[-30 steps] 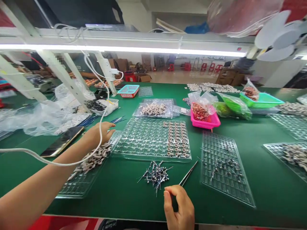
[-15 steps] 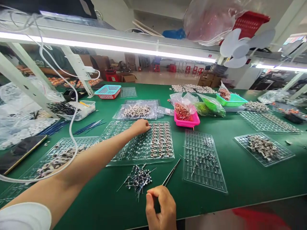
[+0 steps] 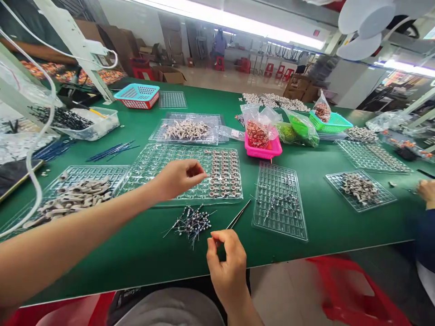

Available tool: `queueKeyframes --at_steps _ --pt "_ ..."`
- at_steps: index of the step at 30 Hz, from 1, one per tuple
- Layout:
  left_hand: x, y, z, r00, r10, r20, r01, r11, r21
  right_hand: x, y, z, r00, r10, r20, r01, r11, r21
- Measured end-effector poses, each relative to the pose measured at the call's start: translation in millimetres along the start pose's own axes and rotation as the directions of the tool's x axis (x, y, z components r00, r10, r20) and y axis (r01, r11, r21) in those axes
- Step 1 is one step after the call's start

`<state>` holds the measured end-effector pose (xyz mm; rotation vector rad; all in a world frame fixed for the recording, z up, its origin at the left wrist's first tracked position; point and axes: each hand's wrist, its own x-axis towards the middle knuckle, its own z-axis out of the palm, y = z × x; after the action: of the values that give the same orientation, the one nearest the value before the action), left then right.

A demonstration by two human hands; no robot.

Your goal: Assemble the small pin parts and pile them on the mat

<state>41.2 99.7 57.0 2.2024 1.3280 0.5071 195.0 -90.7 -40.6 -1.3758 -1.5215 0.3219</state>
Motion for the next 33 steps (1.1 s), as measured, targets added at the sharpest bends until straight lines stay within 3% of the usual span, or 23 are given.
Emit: queueKeyframes --at_steps 4,7,13,17,20,24,28,30,33 --pt "-71 0 1.0 0.993 0.039 0.11 -0.006 0.958 -0.287 12 2 1 0.994 -0.05 0.099 0.077 0.952 -0.298" --pt "-99 -6 8.0 0.979 -0.008 0.201 0.091 0.909 -0.406 23 3 7 0.985 -0.047 0.167 0.115 0.898 -0.426" --pt "-102 -24 27.5 0.934 -0.024 0.356 0.28 0.666 -0.692 30 1 13 0.967 -0.018 0.253 0.141 0.868 -0.475" --pt "-97 -30 34.7 0.898 -0.052 0.437 0.405 0.485 -0.775 27 2 12 0.974 -0.03 0.223 0.128 0.887 -0.443" --pt "-96 -31 36.4 0.886 -0.067 0.459 0.441 0.433 -0.786 22 2 11 0.984 -0.066 0.164 0.124 0.917 -0.379" --pt "-99 -32 33.5 0.907 -0.056 0.417 0.39 0.482 -0.784 16 -4 11 0.986 -0.107 0.129 0.137 0.956 -0.259" --pt "-103 -28 24.6 0.946 -0.025 0.324 0.24 0.725 -0.646 13 -13 12 0.983 -0.138 0.124 0.154 0.979 -0.135" --pt "-104 -25 22.2 0.939 -0.004 0.343 0.212 0.793 -0.572 13 -17 13 0.978 -0.176 0.112 0.188 0.976 -0.108" --pt "-106 -22 23.8 0.914 0.023 0.404 0.212 0.824 -0.525 13 -19 16 0.969 -0.236 0.077 0.244 0.962 -0.119"
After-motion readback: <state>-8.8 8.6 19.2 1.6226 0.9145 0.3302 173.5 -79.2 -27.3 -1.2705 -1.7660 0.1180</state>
